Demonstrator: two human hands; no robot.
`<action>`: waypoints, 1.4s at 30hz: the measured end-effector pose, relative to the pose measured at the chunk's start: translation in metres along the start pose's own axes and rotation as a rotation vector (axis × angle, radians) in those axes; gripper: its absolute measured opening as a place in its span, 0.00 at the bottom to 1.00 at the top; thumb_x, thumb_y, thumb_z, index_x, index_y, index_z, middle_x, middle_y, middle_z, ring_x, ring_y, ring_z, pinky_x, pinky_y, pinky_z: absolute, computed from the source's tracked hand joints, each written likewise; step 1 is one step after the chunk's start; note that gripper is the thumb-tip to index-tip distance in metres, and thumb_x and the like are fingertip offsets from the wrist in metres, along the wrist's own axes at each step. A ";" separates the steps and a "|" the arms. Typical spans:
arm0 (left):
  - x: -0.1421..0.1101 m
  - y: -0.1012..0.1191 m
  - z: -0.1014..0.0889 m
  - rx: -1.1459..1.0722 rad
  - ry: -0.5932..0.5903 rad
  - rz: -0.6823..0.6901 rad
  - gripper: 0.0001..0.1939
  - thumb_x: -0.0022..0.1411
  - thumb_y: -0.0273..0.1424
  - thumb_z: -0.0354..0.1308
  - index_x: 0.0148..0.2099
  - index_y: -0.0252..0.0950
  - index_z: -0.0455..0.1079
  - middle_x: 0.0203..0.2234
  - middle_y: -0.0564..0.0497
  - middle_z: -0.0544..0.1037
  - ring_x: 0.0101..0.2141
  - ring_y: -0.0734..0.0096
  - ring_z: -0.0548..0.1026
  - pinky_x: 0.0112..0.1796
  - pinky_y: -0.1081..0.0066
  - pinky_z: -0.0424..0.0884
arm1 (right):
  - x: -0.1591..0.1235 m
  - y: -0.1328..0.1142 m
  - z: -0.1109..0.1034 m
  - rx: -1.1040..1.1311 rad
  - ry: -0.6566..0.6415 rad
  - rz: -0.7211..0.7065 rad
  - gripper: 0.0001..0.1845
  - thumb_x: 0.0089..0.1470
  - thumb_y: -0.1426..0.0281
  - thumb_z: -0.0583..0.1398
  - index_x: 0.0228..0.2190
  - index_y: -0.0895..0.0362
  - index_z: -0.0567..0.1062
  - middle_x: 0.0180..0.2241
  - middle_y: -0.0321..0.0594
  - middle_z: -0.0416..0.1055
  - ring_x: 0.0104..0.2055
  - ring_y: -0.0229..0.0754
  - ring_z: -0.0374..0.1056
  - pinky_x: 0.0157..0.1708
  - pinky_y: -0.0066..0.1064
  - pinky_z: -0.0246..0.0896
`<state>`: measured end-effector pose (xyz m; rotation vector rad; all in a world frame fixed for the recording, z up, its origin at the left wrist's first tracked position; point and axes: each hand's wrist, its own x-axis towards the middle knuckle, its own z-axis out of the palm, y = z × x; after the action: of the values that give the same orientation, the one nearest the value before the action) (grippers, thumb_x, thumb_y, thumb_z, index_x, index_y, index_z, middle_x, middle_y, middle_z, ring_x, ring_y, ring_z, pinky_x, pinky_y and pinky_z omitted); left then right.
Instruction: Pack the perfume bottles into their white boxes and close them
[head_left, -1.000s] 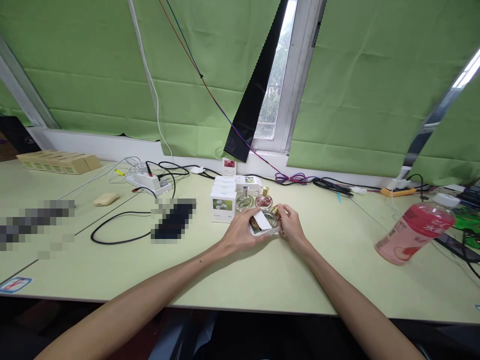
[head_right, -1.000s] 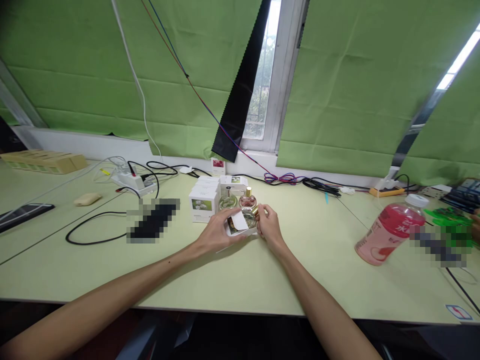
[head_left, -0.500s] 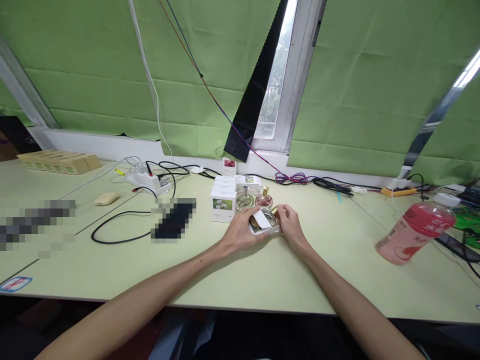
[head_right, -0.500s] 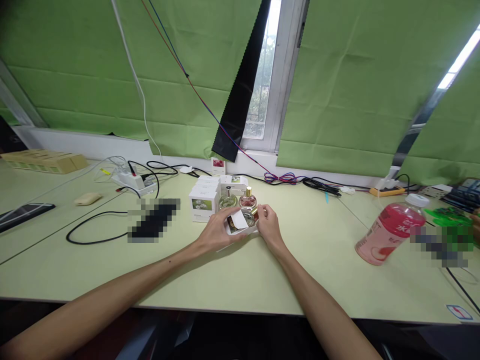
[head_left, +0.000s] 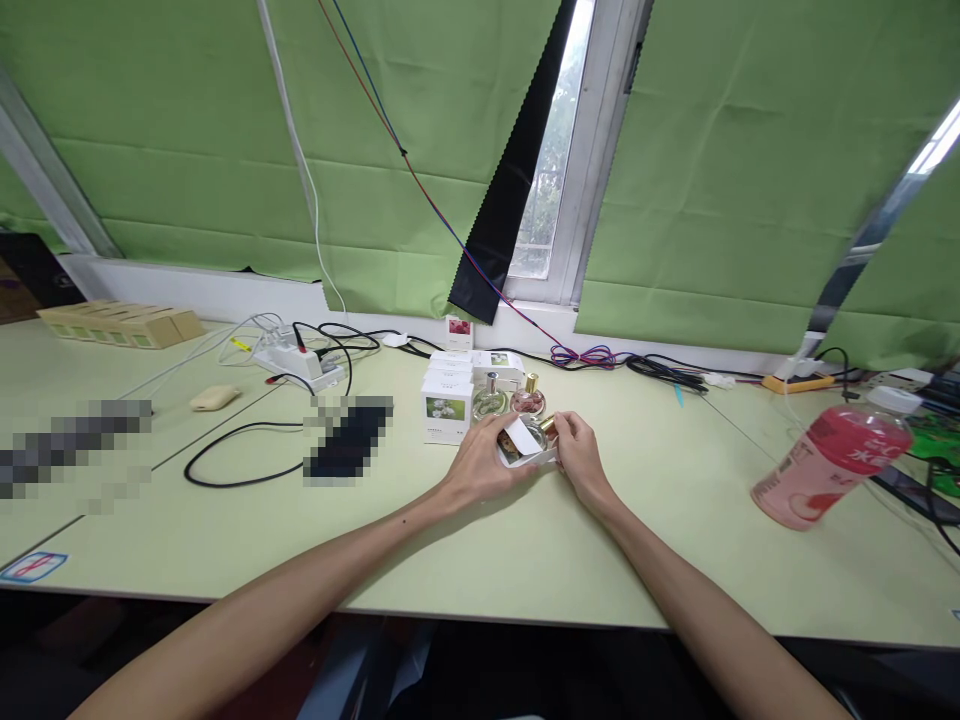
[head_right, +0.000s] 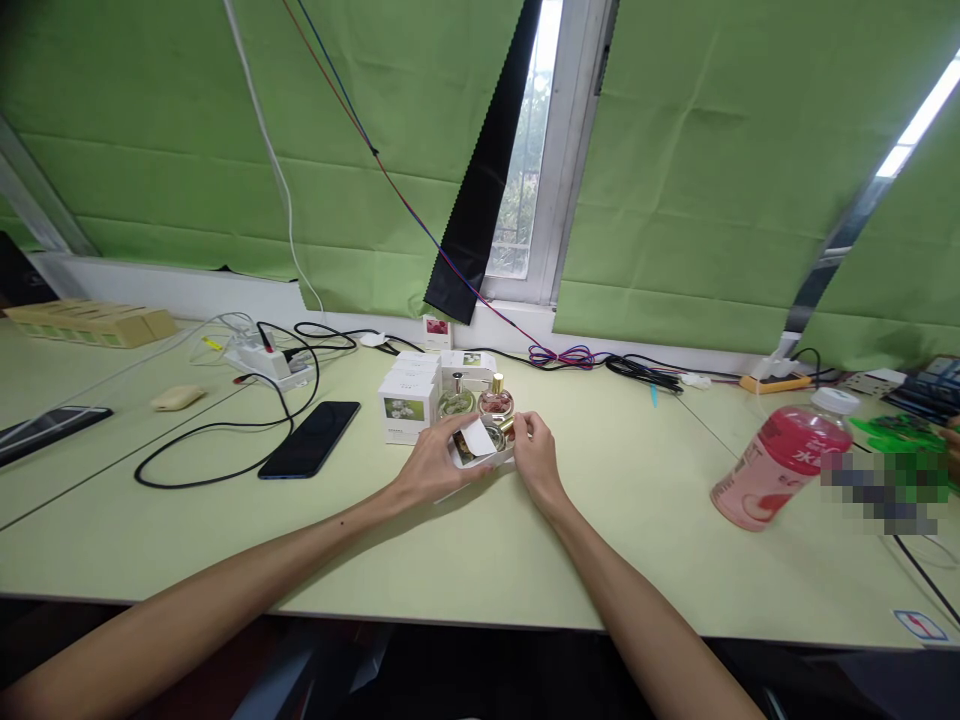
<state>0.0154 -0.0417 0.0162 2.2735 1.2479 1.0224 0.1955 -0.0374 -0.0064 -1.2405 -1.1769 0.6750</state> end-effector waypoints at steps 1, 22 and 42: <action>0.000 0.000 0.000 0.002 0.001 0.004 0.44 0.49 0.41 0.72 0.66 0.36 0.66 0.61 0.40 0.73 0.61 0.44 0.70 0.61 0.49 0.66 | 0.000 0.000 0.000 0.010 0.003 0.009 0.18 0.57 0.51 0.58 0.26 0.52 0.71 0.23 0.37 0.71 0.24 0.42 0.65 0.23 0.32 0.57; 0.000 -0.003 -0.002 -0.033 0.019 0.012 0.42 0.49 0.40 0.73 0.65 0.38 0.68 0.60 0.42 0.75 0.59 0.46 0.72 0.60 0.50 0.67 | -0.006 -0.007 0.004 0.310 -0.015 0.178 0.15 0.47 0.57 0.64 0.22 0.53 0.67 0.17 0.27 0.57 0.15 0.32 0.48 0.13 0.27 0.42; 0.002 -0.004 -0.005 -0.086 -0.016 0.061 0.41 0.47 0.41 0.74 0.63 0.39 0.71 0.59 0.42 0.75 0.59 0.46 0.72 0.59 0.50 0.69 | -0.004 -0.008 0.004 0.312 -0.038 0.284 0.18 0.42 0.55 0.68 0.29 0.54 0.73 0.18 0.26 0.62 0.15 0.31 0.50 0.13 0.25 0.39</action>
<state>0.0100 -0.0382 0.0181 2.2617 1.1123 1.0570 0.1886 -0.0420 -0.0002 -1.1399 -0.8913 1.0549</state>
